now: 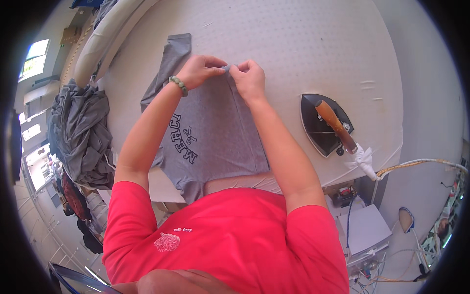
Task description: Ironing and smoothing out wrinkles from grey garments on a workbench using an industrial iron.
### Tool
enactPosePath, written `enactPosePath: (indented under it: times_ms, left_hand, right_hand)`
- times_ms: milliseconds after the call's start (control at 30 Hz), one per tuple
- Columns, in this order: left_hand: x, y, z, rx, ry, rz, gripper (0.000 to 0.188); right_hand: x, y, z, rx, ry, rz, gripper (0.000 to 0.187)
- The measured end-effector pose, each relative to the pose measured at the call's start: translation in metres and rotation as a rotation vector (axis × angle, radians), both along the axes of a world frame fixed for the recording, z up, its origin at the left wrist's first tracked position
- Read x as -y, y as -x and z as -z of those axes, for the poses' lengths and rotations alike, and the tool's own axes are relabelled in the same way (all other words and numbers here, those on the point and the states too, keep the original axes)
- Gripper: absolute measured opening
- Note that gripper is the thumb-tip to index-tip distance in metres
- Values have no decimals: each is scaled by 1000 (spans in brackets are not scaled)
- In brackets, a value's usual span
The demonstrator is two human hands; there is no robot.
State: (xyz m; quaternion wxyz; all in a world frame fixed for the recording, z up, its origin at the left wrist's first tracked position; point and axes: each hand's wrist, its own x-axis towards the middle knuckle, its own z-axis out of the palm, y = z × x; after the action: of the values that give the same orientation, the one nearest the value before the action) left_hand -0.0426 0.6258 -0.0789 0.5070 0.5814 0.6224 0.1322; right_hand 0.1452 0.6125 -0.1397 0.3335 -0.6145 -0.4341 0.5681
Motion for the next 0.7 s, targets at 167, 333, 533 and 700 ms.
enactPosePath:
  times_ms: [167,333,533,700]
  left_hand:
    - [-4,0,6,19,15,31,36]
    - [-7,-12,-3,-66,-9,35,31]
    - [-7,-5,4,-66,-85,20,32]
    - [-10,-10,11,-51,-116,-34,29]
  right_hand:
    - [7,3,10,-265,-54,71,19]
    - [10,-9,3,-445,38,81,28]
    - [90,-70,0,-38,94,-395,34]
    - [207,-129,-8,-286,363,-352,28]
